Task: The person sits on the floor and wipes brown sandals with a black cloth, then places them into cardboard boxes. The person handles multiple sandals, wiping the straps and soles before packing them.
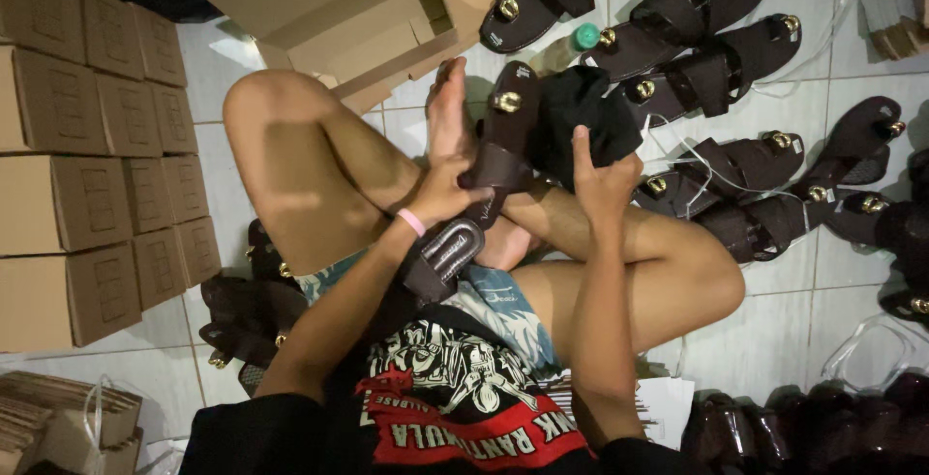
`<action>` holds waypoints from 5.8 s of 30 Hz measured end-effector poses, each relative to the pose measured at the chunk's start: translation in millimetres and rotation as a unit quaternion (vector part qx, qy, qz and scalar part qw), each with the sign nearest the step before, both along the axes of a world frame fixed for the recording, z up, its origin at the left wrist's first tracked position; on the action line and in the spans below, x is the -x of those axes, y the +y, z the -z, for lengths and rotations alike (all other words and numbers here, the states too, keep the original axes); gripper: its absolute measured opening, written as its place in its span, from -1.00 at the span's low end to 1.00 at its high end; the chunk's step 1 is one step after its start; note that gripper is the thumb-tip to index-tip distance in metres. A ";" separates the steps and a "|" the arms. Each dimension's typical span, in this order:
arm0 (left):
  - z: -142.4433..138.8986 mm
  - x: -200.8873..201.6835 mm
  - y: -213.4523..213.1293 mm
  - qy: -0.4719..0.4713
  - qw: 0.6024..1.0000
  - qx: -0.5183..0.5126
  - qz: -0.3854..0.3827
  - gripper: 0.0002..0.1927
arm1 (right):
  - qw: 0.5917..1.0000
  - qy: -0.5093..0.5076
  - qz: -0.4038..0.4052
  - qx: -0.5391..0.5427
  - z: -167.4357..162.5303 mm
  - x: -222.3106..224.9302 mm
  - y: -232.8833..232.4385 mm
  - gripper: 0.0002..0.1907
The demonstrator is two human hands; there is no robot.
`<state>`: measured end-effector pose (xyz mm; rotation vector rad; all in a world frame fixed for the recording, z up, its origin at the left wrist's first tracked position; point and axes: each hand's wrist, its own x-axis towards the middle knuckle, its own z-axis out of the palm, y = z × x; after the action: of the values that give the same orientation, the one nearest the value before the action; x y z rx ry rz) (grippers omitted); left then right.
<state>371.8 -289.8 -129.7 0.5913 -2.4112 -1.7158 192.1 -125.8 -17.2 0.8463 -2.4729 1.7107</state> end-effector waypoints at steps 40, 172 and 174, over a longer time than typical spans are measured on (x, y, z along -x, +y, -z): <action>-76.4 6.6 -7.3 0.283 0.842 -0.443 -0.124 0.00 | 0.971 0.123 -0.204 -0.028 -53.1 -74.2 -31.2 -0.74; -157.4 -7.2 -5.6 0.080 0.990 0.084 0.080 -0.52 | 0.909 0.232 -0.275 -0.210 -45.5 -19.5 28.8 -0.76; -153.6 -6.9 -1.5 0.108 0.987 0.087 0.077 -0.50 | 0.921 0.228 -0.225 -0.223 -46.1 -16.7 28.4 -0.78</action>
<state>378.7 -291.4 23.9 0.1896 -2.4680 -1.5097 208.8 -97.4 28.9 1.7377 -2.4658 0.8394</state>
